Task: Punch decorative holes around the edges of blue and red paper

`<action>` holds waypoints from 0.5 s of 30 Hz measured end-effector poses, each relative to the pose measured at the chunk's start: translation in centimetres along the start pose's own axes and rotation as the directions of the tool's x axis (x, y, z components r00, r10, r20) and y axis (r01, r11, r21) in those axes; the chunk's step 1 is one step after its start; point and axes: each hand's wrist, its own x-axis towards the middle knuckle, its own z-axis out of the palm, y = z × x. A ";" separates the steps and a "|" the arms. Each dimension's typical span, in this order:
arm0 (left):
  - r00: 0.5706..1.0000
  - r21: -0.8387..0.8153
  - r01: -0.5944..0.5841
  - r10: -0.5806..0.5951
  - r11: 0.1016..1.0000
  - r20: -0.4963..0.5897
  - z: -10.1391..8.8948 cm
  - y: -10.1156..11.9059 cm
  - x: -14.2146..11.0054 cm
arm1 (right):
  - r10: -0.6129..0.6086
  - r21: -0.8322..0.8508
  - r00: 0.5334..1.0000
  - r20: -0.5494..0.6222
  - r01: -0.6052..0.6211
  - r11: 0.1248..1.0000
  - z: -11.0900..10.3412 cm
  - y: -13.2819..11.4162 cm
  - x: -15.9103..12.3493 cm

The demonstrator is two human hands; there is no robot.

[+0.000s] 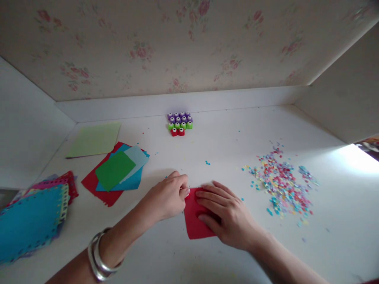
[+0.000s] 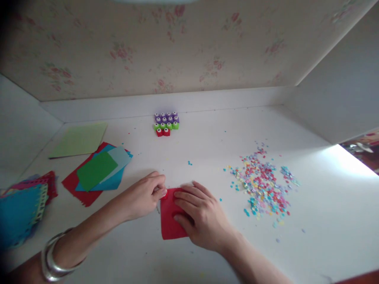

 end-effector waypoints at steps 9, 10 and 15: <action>0.999 -0.068 0.007 -0.004 0.998 0.039 -0.3 -0.1 0.3 | 0.005 0.014 0.999 0.037 -0.005 1.000 -0.3 0.0 -0.1; 0.999 -0.085 0.012 -0.008 0.996 0.046 -0.4 -0.1 0.2 | 0.006 0.015 0.999 0.035 -0.007 1.000 -0.3 0.0 -0.1; 0.999 -0.081 0.022 -0.019 0.996 0.040 -0.7 0.1 -0.1 | 0.007 0.029 0.999 0.037 -0.008 1.000 -0.4 0.0 0.0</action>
